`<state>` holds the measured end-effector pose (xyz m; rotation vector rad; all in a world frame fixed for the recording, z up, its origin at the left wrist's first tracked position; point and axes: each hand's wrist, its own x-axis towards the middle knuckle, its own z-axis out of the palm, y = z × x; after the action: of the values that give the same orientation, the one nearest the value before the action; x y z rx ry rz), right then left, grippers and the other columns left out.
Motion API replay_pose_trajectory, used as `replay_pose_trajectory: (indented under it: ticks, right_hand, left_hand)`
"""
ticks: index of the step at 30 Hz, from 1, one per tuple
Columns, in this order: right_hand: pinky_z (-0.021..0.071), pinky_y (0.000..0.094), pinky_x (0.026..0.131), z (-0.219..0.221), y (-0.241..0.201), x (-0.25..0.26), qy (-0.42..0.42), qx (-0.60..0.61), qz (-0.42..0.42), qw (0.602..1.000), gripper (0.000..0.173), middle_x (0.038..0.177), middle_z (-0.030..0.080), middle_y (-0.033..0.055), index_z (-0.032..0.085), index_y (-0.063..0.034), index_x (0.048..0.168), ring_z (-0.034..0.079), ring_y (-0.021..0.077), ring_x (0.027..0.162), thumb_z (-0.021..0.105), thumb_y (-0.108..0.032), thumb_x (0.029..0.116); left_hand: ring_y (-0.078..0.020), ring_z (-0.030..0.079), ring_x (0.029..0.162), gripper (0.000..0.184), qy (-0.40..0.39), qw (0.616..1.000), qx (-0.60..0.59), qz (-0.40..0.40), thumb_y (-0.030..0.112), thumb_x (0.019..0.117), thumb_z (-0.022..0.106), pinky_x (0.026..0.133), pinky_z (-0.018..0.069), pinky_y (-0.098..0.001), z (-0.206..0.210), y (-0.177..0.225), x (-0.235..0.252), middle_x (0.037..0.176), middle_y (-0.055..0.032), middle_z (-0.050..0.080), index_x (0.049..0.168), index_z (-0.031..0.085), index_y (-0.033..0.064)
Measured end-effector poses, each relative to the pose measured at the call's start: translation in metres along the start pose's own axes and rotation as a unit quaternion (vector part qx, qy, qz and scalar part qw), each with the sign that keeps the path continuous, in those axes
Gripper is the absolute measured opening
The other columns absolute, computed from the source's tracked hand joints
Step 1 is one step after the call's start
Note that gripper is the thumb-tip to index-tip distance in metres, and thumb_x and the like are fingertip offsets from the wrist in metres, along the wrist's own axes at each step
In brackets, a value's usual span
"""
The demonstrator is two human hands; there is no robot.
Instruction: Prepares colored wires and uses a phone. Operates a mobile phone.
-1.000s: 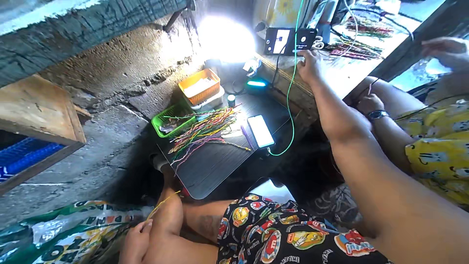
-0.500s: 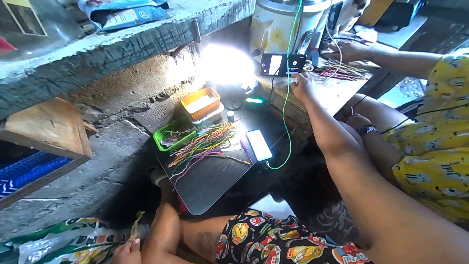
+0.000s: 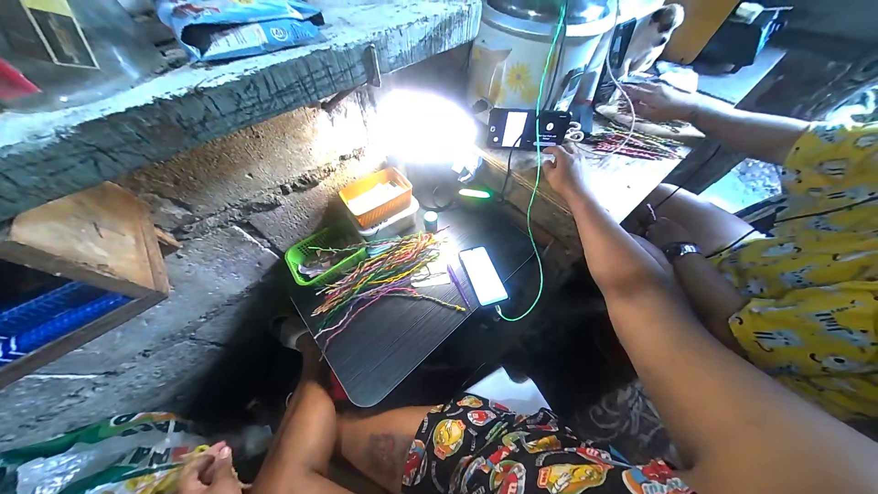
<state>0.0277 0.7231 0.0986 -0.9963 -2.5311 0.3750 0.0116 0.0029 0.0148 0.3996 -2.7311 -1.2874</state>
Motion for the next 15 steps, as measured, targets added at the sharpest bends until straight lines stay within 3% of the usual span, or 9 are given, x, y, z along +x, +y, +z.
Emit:
replay_pose_trajectory:
  ticks: [2,3,5,6,9,10,12,14,15]
  right_hand:
    - [0.0417,0.0604,0.108,-0.002,-0.002,-0.002,0.000,0.008,0.006,1.000,0.036,0.142,0.056,0.0222,0.063,-0.0113,0.137,0.054,0.0416,0.131,0.053,-0.020,0.1038]
    - [0.0415,0.0611,0.107,-0.001,-0.001,-0.001,-0.001,0.007,0.005,1.000,0.036,0.143,0.055,0.0221,0.062,-0.0116,0.137,0.053,0.0417,0.132,0.052,-0.021,0.1039]
    - [0.0433,0.0611,0.106,0.002,0.004,0.001,0.004,0.003,-0.004,1.000,0.036,0.142,0.057,0.0214,0.063,-0.0121,0.137,0.054,0.0412,0.131,0.052,-0.022,0.1034]
    - [0.0437,0.0603,0.105,0.001,0.002,-0.001,0.003,0.007,-0.007,1.000,0.036,0.141,0.057,0.0215,0.063,-0.0111,0.137,0.055,0.0410,0.129,0.052,-0.020,0.1030]
    - [0.0429,0.0601,0.106,-0.010,-0.010,-0.010,-0.013,0.012,0.003,1.000,0.036,0.141,0.057,0.0220,0.062,-0.0088,0.137,0.055,0.0411,0.129,0.052,-0.018,0.1038]
    - [0.0416,0.0599,0.108,-0.015,-0.016,-0.013,-0.023,0.018,0.007,1.000,0.036,0.141,0.056,0.0228,0.061,-0.0069,0.138,0.054,0.0414,0.131,0.052,-0.016,0.1042]
    - [0.0422,0.0586,0.108,-0.009,-0.010,-0.009,-0.013,0.011,0.002,1.000,0.036,0.140,0.057,0.0219,0.062,-0.0081,0.137,0.054,0.0402,0.131,0.052,-0.018,0.1037]
    - [0.0430,0.0592,0.107,-0.001,0.000,-0.002,-0.003,0.000,-0.005,1.000,0.037,0.139,0.058,0.0206,0.063,-0.0112,0.137,0.055,0.0395,0.130,0.052,-0.023,0.1038]
    - [0.0422,0.0600,0.107,-0.004,-0.004,-0.004,-0.012,0.010,0.000,1.000,0.037,0.139,0.058,0.0220,0.062,-0.0098,0.138,0.055,0.0409,0.129,0.051,-0.022,0.1046]
  left_hand:
    - [-0.0349,0.057,0.125,0.037,0.034,0.998,0.031,0.029,0.013,0.1005,0.058,0.109,0.0420,-0.0435,-0.004,0.001,-0.001,0.133,-0.0301,0.059,0.128,0.060,-0.0110]
    - [-0.0359,0.058,0.123,0.036,0.049,0.996,0.044,0.061,0.016,0.1003,0.059,0.108,0.0431,-0.0441,-0.005,-0.014,0.004,0.130,-0.0303,0.060,0.125,0.062,-0.0102]
    - [-0.0250,0.063,0.106,0.034,0.055,0.990,0.038,0.123,0.018,0.0994,0.060,0.096,0.0497,-0.0355,-0.006,-0.043,0.013,0.119,-0.0251,0.065,0.120,0.064,-0.0084]
    - [-0.0224,0.064,0.101,0.034,0.035,0.993,0.016,0.108,0.017,0.1003,0.059,0.092,0.0504,-0.0354,-0.007,-0.040,0.011,0.116,-0.0254,0.066,0.120,0.062,-0.0110]
    - [-0.0080,0.062,0.085,0.035,-0.012,1.000,-0.008,0.007,0.021,0.1042,0.055,0.081,0.0530,-0.0270,-0.006,-0.014,0.002,0.104,-0.0139,0.062,0.123,0.057,-0.0083]
    - [-0.0107,0.062,0.091,0.035,-0.008,1.000,-0.003,0.005,0.021,0.1040,0.055,0.086,0.0517,-0.0296,-0.006,-0.011,0.002,0.108,-0.0159,0.063,0.124,0.058,-0.0082]
    - [-0.0229,0.061,0.115,0.037,0.000,0.999,0.023,0.025,0.021,0.1043,0.054,0.103,0.0462,-0.0389,-0.006,-0.011,0.003,0.125,-0.0238,0.064,0.126,0.060,-0.0085]
    - [-0.0274,0.060,0.119,0.037,0.001,0.999,0.029,0.029,0.020,0.1051,0.051,0.105,0.0450,-0.0420,-0.004,-0.009,0.004,0.129,-0.0263,0.061,0.128,0.060,-0.0079]
    - [-0.0230,0.062,0.114,0.037,-0.005,1.000,0.013,0.023,0.019,0.1063,0.048,0.101,0.0472,-0.0383,-0.003,-0.007,0.003,0.127,-0.0247,0.062,0.130,0.059,-0.0079]
